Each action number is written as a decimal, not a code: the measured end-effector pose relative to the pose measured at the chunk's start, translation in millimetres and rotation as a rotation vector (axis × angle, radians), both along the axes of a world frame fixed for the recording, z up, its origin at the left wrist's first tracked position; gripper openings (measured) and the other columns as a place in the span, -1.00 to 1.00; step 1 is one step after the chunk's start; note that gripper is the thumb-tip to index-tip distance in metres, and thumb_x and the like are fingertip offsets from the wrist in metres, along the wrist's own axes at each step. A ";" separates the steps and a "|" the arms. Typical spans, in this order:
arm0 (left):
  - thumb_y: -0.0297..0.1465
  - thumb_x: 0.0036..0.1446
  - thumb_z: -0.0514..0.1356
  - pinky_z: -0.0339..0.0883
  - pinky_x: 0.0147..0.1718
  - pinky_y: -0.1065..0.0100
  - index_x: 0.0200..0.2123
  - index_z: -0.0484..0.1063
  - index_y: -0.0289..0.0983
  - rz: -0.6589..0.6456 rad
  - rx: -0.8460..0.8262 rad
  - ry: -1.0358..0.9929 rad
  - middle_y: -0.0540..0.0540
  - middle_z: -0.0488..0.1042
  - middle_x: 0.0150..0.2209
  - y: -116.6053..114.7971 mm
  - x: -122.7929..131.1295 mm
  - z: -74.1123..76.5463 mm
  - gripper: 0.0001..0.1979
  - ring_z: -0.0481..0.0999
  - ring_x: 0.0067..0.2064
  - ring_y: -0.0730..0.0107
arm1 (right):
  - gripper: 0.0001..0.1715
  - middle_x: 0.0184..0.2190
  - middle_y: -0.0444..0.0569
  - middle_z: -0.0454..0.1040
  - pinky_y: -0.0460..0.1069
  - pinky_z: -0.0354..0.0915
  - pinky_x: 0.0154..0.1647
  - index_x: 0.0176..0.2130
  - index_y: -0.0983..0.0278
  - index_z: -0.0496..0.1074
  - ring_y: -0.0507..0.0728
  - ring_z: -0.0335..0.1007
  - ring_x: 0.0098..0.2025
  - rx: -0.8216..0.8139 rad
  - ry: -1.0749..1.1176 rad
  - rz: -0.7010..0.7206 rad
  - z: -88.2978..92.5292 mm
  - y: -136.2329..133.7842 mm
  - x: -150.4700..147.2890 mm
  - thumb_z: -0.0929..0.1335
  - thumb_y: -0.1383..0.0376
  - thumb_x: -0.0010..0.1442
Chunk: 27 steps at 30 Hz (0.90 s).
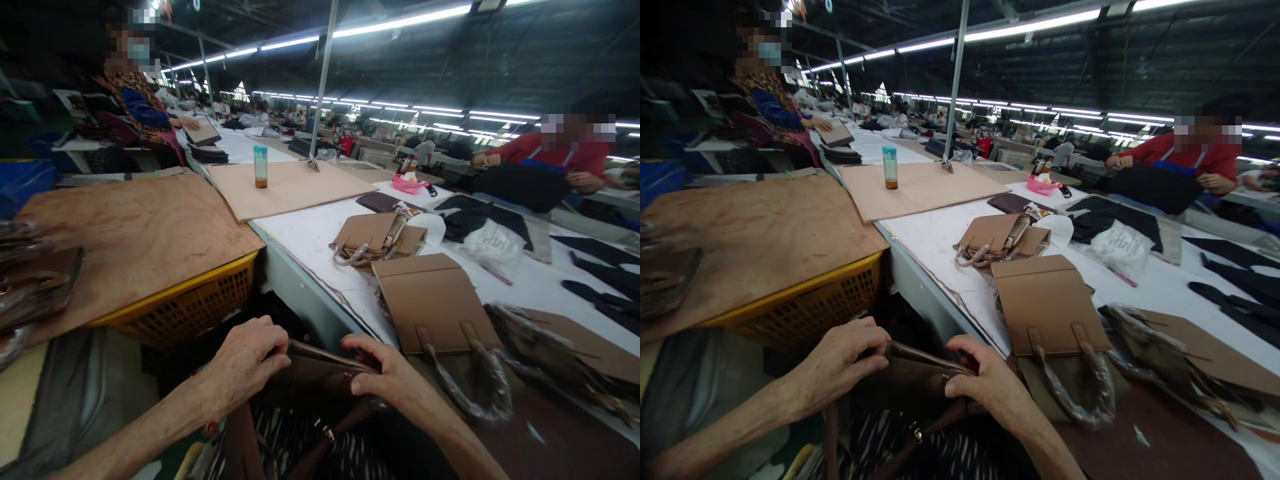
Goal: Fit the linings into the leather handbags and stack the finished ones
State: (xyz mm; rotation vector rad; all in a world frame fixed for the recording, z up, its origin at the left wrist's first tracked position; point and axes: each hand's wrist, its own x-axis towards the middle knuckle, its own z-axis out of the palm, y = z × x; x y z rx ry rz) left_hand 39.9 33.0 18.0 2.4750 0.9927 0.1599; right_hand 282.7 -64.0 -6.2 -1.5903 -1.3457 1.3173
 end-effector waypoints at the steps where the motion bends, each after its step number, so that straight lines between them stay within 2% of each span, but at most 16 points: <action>1: -0.39 0.10 0.10 0.08 -0.35 0.40 -0.52 0.28 -0.25 -0.013 0.008 -0.007 0.02 0.33 -0.43 -0.9 -1.4 -0.4 -0.84 0.29 -0.32 0.38 | -0.49 -0.12 -0.08 0.40 -0.05 0.19 -0.15 -0.11 0.23 0.42 0.16 0.28 -0.13 0.050 -0.050 -0.024 2.8 -4.0 -2.9 0.43 0.30 -0.14; 3: -0.39 0.11 0.09 0.09 -0.33 0.39 -0.53 0.25 -0.25 -0.053 0.018 -0.030 0.02 0.36 -0.41 -2.1 -4.0 -2.1 -0.82 0.28 -0.30 0.37 | -0.59 -0.08 -0.08 0.39 -0.03 0.18 -0.09 -0.13 0.22 0.43 0.19 0.26 -0.07 0.099 -0.101 -0.038 7.5 -11.9 -8.4 0.38 0.30 -0.05; 6: -0.42 0.12 0.09 0.09 -0.28 0.36 -0.54 0.21 -0.26 -0.103 0.023 -0.060 0.04 0.41 -0.34 -1.9 -4.7 -5.0 -0.81 0.27 -0.27 0.37 | -0.69 -0.14 -0.07 0.44 -0.03 0.21 -0.10 -0.16 0.22 0.45 0.20 0.28 -0.08 0.097 -0.111 -0.053 10.9 -17.9 -14.4 0.32 0.28 0.04; 9: -0.43 0.10 0.09 0.10 -0.29 0.37 -0.55 0.20 -0.26 -0.086 0.025 -0.044 0.04 0.41 -0.30 -0.8 -1.5 -6.5 -0.81 0.27 -0.27 0.37 | -0.73 -0.19 -0.08 0.45 -0.04 0.24 -0.16 -0.21 0.24 0.47 0.19 0.31 -0.12 0.078 -0.089 -0.077 9.6 -16.5 -16.2 0.32 0.26 0.05; 12: -0.43 0.09 0.08 0.10 -0.32 0.39 -0.55 0.20 -0.26 -0.076 0.019 -0.004 0.03 0.38 -0.36 -0.2 1.9 -6.5 -0.82 0.28 -0.28 0.37 | -0.78 -0.30 -0.10 0.47 -0.03 0.25 -0.19 -0.28 0.26 0.47 0.16 0.34 -0.21 0.019 -0.027 -0.078 5.7 -13.7 -14.1 0.31 0.24 0.06; 16: -0.40 0.08 0.07 0.09 -0.35 0.40 -0.54 0.24 -0.25 -0.053 0.003 0.011 0.01 0.34 -0.41 -1.2 3.9 -4.6 -0.84 0.28 -0.33 0.38 | -0.74 -0.40 -0.12 0.46 -0.04 0.23 -0.24 -0.26 0.29 0.49 0.11 0.34 -0.29 -0.019 0.048 -0.085 1.3 -12.1 -7.1 0.35 0.25 0.01; 22: -0.38 0.08 0.06 0.09 -0.36 0.40 -0.53 0.27 -0.24 -0.029 -0.013 0.013 0.01 0.32 -0.42 -3.0 5.6 -2.1 -0.84 0.29 -0.34 0.38 | -0.67 -0.40 -0.11 0.49 -0.06 0.19 -0.31 -0.25 0.30 0.52 0.08 0.33 -0.33 -0.104 0.185 -0.115 -2.7 -9.2 1.8 0.41 0.25 -0.09; 27: -0.38 0.08 0.05 0.10 -0.35 0.41 -0.54 0.26 -0.24 -0.036 -0.020 -0.006 0.02 0.33 -0.44 -1.2 3.3 -6.2 -0.83 0.31 -0.33 0.38 | -0.72 -0.42 -0.09 0.49 -0.06 0.18 -0.31 -0.30 0.32 0.54 0.07 0.33 -0.35 -0.090 0.247 -0.106 -1.5 -7.8 -0.4 0.41 0.27 -0.09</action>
